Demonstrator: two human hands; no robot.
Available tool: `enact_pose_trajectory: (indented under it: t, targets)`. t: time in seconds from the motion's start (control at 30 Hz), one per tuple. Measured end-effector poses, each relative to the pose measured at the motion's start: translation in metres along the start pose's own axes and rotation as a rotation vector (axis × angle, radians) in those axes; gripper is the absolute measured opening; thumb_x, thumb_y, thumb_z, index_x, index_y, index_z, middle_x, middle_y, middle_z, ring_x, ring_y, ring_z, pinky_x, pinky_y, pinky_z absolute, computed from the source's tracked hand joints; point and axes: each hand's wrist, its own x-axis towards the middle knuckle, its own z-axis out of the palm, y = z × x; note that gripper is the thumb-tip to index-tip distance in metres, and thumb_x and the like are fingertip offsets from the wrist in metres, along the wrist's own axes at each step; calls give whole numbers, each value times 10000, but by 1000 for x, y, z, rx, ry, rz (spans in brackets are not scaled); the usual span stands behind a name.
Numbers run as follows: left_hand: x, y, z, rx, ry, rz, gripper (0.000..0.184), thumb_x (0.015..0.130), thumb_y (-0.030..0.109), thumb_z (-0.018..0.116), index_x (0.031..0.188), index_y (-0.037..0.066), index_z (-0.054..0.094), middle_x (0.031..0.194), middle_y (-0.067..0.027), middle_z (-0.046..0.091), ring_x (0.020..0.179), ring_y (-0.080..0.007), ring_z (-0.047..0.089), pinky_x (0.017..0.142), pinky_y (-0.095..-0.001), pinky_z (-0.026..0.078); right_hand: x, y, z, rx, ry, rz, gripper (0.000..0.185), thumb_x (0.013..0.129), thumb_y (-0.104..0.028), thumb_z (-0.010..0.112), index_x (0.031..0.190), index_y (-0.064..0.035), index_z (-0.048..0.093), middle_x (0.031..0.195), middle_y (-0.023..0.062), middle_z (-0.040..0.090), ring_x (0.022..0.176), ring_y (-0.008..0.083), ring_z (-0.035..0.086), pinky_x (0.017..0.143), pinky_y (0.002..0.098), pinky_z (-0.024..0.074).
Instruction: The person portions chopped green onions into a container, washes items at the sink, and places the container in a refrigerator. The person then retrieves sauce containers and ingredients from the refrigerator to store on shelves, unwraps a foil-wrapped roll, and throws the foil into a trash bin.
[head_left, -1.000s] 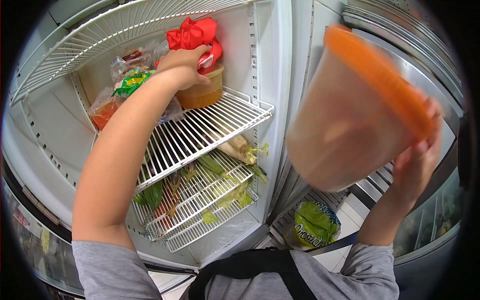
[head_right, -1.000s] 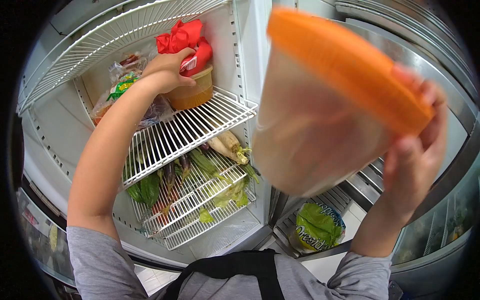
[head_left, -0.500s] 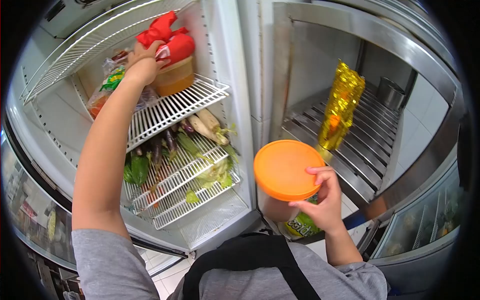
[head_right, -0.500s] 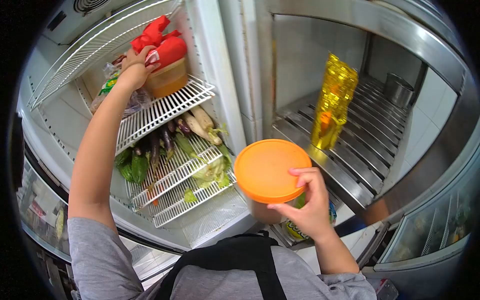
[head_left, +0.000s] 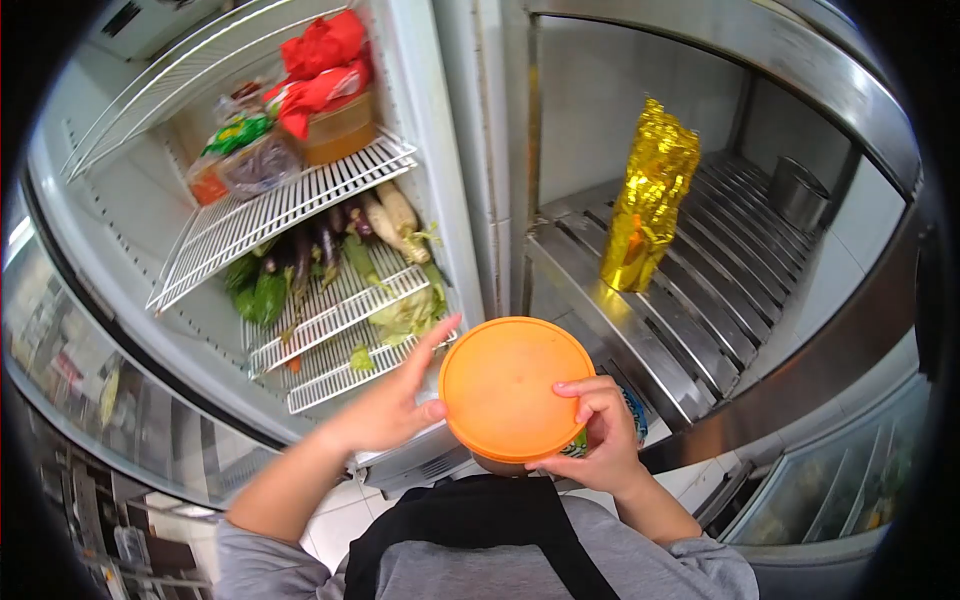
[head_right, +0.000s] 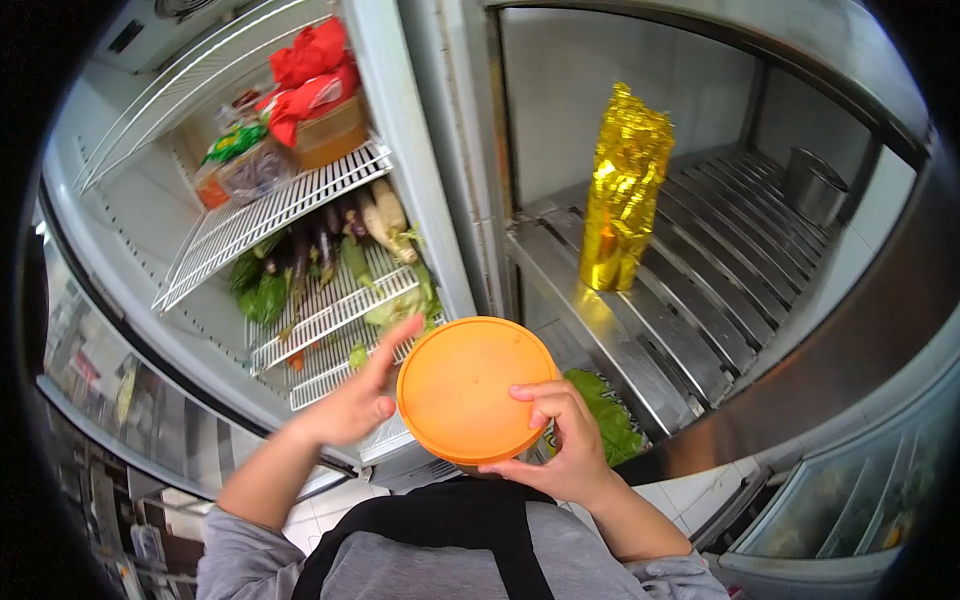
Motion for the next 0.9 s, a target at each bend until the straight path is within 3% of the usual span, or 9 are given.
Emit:
enact_pose_trajectory:
  t: [0.1, 0.2, 0.33, 0.37, 0.53, 0.63, 0.73, 0.8, 0.9]
  targets:
    - [-53, -28, 38, -1014, -90, -432, 988, 837, 778, 421, 1529, 112, 187, 1546, -131, 285, 1425, -288, 284, 1118, -494, 318, 10, -8, 11, 38, -161, -20, 625, 589, -170, 941, 957, -102, 441, 1170, 130, 556, 1104, 236, 568, 1000, 391, 434]
    - [-96, -34, 43, -1088, 98, -447, 1017, 812, 799, 415, 1522, 102, 203, 1513, -128, 352, 1381, -288, 370, 1087, -481, 369, 33, -21, 39, 17, -365, -188, 609, 598, -189, 936, 949, -105, 446, 1152, 125, 584, 1079, 256, 606, 1044, 493, 406]
    - [-148, -33, 17, -1150, 304, -506, 746, 930, 553, 524, 1470, 79, 322, 1406, -129, 488, 1280, -268, 496, 1031, -443, 440, 44, -20, 96, 209, -484, -256, 589, 627, -180, 908, 969, -94, 436, 1149, 128, 580, 1154, 347, 554, 1121, 618, 271]
    - [-164, -38, 13, -1227, 388, -509, 630, 936, 412, 536, 1425, 45, 385, 1360, -133, 531, 1244, -259, 531, 1010, -415, 464, 46, -20, 111, 245, -517, -271, 600, 625, -181, 906, 978, -91, 429, 1172, 141, 565, 1157, 365, 543, 1126, 613, 266]
    - [-230, -18, -15, -1147, 623, -489, 594, 955, 385, 507, 1377, -23, 421, 1333, -161, 551, 1213, -264, 563, 1006, -403, 473, 53, -34, 191, 327, -683, -290, 630, 633, -225, 899, 1017, -74, 423, 1272, 183, 486, 1245, 433, 453, 1129, 577, 284]
    - [-281, -36, -19, -1175, 877, -482, 552, 977, 356, 458, 1370, -30, 425, 1325, -171, 559, 1211, -276, 566, 1017, -403, 467, 75, -46, 232, 309, -998, -212, 766, 609, -356, 893, 1133, -56, 422, 1487, 237, 273, 1396, 467, 267, 1136, 477, 301]
    - [-324, -52, -24, -1192, 1012, -444, 554, 982, 371, 433, 1367, -27, 430, 1328, -172, 556, 1215, -277, 563, 1024, -401, 460, 182, -67, 233, 6, -533, -456, 764, 653, -320, 887, 1203, -75, 417, 1394, 225, 392, 1291, 342, 452, 987, 430, 467]
    - [-346, -58, -31, -1153, 1061, -422, 553, 984, 377, 419, 1365, -23, 433, 1328, -170, 557, 1216, -278, 562, 1026, -404, 455, 268, -69, 243, 235, -98, -211, 657, 774, -266, 816, 1274, -94, 425, 1252, 183, 522, 951, 285, 665, 835, 372, 545]
    - [-377, -63, -43, -1095, 1116, -398, 553, 986, 386, 396, 1364, -15, 439, 1328, -165, 558, 1215, -279, 559, 1028, -408, 448, 398, -9, 248, -454, 56, -416, 784, 826, -495, 718, 1425, -118, 381, 1473, 200, 368, 1330, 419, 382, 1044, 706, 276]
